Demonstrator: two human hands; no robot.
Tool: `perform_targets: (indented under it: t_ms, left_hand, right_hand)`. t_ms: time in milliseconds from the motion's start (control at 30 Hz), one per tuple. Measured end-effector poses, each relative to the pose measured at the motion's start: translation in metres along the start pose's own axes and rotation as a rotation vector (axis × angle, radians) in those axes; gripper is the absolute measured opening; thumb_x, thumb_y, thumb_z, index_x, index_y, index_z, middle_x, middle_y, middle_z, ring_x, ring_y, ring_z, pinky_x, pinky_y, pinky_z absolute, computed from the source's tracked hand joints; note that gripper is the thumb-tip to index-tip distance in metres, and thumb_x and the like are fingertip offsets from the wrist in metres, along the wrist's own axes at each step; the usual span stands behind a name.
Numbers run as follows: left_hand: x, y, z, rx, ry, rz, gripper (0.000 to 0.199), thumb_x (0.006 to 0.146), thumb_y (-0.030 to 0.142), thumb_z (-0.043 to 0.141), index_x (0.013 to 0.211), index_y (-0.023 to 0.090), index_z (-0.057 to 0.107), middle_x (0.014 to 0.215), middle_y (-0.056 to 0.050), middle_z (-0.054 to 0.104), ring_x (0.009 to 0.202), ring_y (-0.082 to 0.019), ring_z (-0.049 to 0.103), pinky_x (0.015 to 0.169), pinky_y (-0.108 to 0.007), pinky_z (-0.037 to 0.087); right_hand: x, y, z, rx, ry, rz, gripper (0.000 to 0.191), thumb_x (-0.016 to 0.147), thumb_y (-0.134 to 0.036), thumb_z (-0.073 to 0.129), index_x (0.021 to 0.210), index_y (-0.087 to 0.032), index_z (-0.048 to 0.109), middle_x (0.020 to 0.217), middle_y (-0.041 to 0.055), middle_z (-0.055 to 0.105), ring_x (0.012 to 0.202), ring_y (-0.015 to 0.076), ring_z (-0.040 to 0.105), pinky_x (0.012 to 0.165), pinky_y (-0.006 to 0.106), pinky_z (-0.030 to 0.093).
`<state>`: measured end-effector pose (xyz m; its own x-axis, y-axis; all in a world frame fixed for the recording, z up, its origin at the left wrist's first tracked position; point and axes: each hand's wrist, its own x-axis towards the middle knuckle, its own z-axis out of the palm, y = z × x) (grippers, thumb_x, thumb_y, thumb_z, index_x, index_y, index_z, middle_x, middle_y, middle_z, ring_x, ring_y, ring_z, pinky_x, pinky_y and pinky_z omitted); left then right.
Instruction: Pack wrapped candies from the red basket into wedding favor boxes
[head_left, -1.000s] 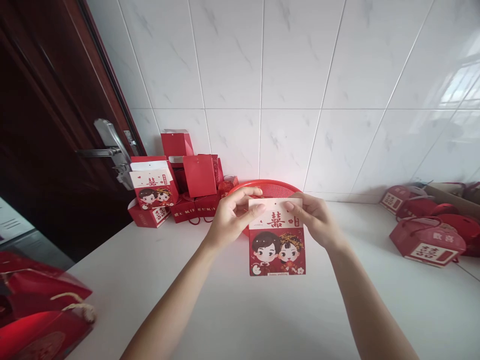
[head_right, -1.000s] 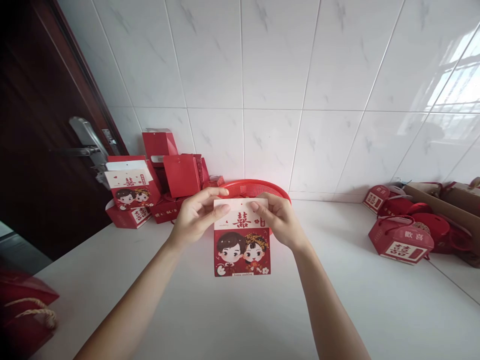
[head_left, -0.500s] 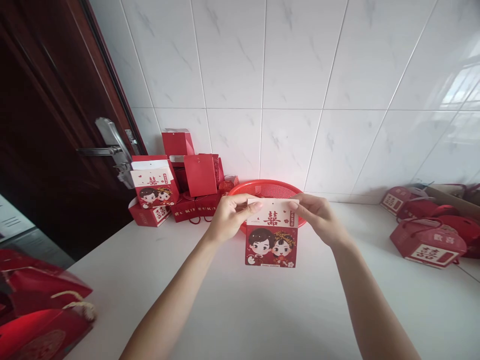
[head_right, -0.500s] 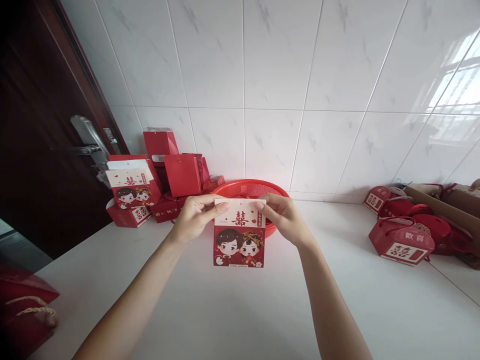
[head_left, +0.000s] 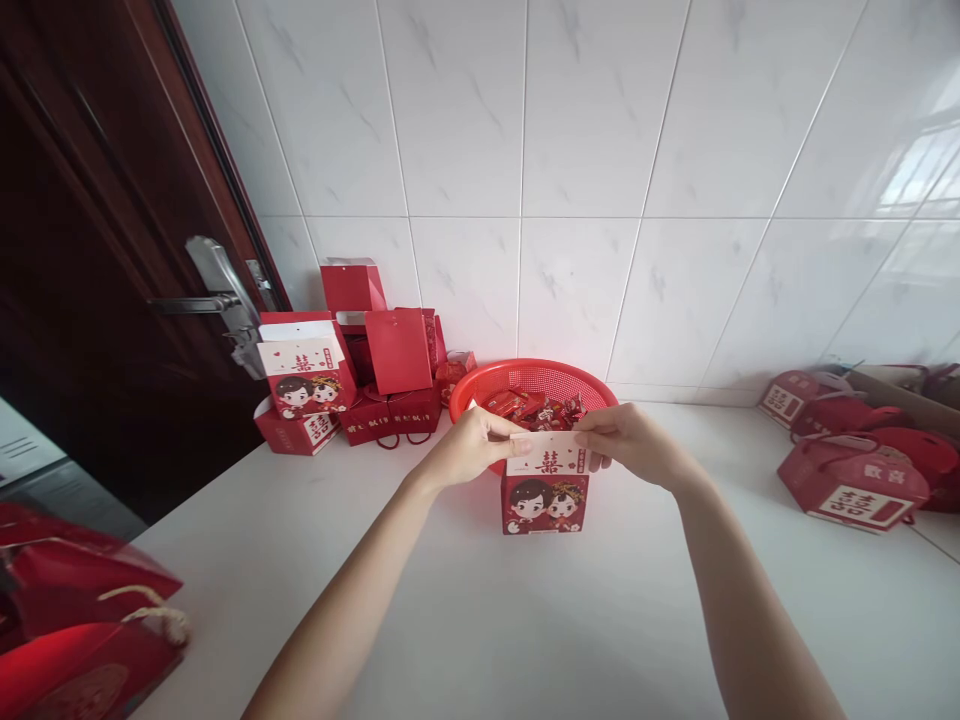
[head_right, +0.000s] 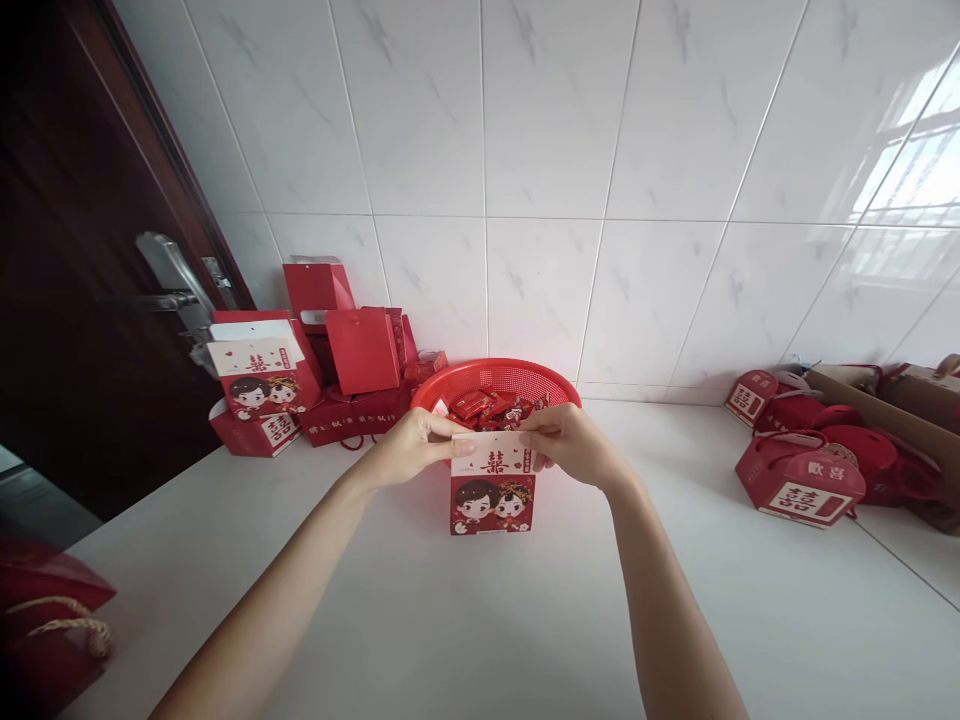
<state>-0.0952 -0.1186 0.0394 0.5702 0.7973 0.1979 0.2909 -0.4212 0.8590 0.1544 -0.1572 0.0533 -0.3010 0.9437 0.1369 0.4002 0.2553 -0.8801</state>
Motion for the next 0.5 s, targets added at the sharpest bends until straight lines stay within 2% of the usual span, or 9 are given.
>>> perform_targets:
  t_ms: [67,133,167,233,300,400,500]
  left_hand:
    - [0.000,0.000,0.002,0.063,-0.033,-0.014,0.027,0.082,0.045,0.074,0.087,0.020,0.085,0.090,-0.003,0.082,0.078,-0.021,0.069,0.112,-0.046,0.043]
    - [0.000,0.001,0.004,0.140,-0.057,-0.037,0.024,0.081,0.042,0.074,0.082,0.021,0.085,0.079,-0.001,0.079,0.068,-0.017,0.064,0.110,-0.046,0.042]
    - [-0.001,0.001,0.005,0.165,-0.064,-0.054,0.023,0.081,0.041,0.074,0.080,0.021,0.085,0.074,0.001,0.077,0.064,-0.017,0.061,0.104,-0.044,0.046]
    - [-0.002,0.002,0.006,0.185,-0.076,-0.080,0.020,0.080,0.038,0.074,0.077,0.021,0.085,0.066,0.002,0.071,0.059,-0.016,0.056,0.082,-0.036,0.051]
    - [-0.002,0.001,0.007,0.195,-0.090,-0.087,0.021,0.080,0.037,0.071,0.077,0.021,0.085,0.062,0.002,0.067,0.057,-0.016,0.051,0.063,-0.030,0.044]
    - [-0.001,-0.001,0.007,0.210,-0.094,-0.063,0.022,0.080,0.037,0.070,0.077,0.020,0.084,0.063,0.000,0.067,0.059,-0.016,0.050,0.057,-0.028,0.037]
    - [0.000,-0.001,0.007,0.195,-0.073,-0.033,0.022,0.078,0.039,0.073,0.077,0.020,0.083,0.069,-0.001,0.071,0.062,-0.017,0.054,0.060,-0.028,0.042]
  right_hand:
    - [0.002,0.003,0.003,-0.064,-0.019,0.029,0.016,0.081,-0.032,0.069,0.073,-0.018,0.072,0.065,0.0032,0.069,0.060,0.0168,0.066,0.058,0.029,0.054]
    - [0.004,0.006,0.005,-0.140,-0.041,0.050,0.010,0.080,-0.025,0.068,0.074,-0.019,0.073,0.068,0.0039,0.072,0.062,0.0176,0.068,0.059,0.029,0.055]
    - [0.005,0.007,0.006,-0.171,-0.048,0.052,0.009,0.080,-0.023,0.068,0.074,-0.019,0.073,0.068,0.0040,0.072,0.062,0.0180,0.069,0.059,0.029,0.055]
    - [0.006,0.010,0.006,-0.200,-0.053,0.038,0.008,0.080,-0.023,0.069,0.074,-0.019,0.074,0.070,0.0041,0.073,0.061,0.0183,0.069,0.056,0.029,0.055]
    - [0.007,0.011,0.007,-0.193,-0.074,0.012,0.007,0.080,-0.024,0.071,0.078,-0.020,0.077,0.075,0.0042,0.074,0.059,0.0174,0.069,0.052,0.028,0.053]
    - [0.007,0.012,0.009,-0.178,-0.115,-0.010,0.009,0.081,-0.023,0.070,0.081,-0.021,0.078,0.077,0.0030,0.074,0.052,0.0148,0.066,0.048,0.027,0.051]
    - [0.008,0.013,0.013,-0.170,-0.066,-0.017,0.011,0.080,-0.022,0.070,0.071,-0.020,0.075,0.070,0.0018,0.071,0.044,0.0133,0.062,0.046,0.026,0.048]
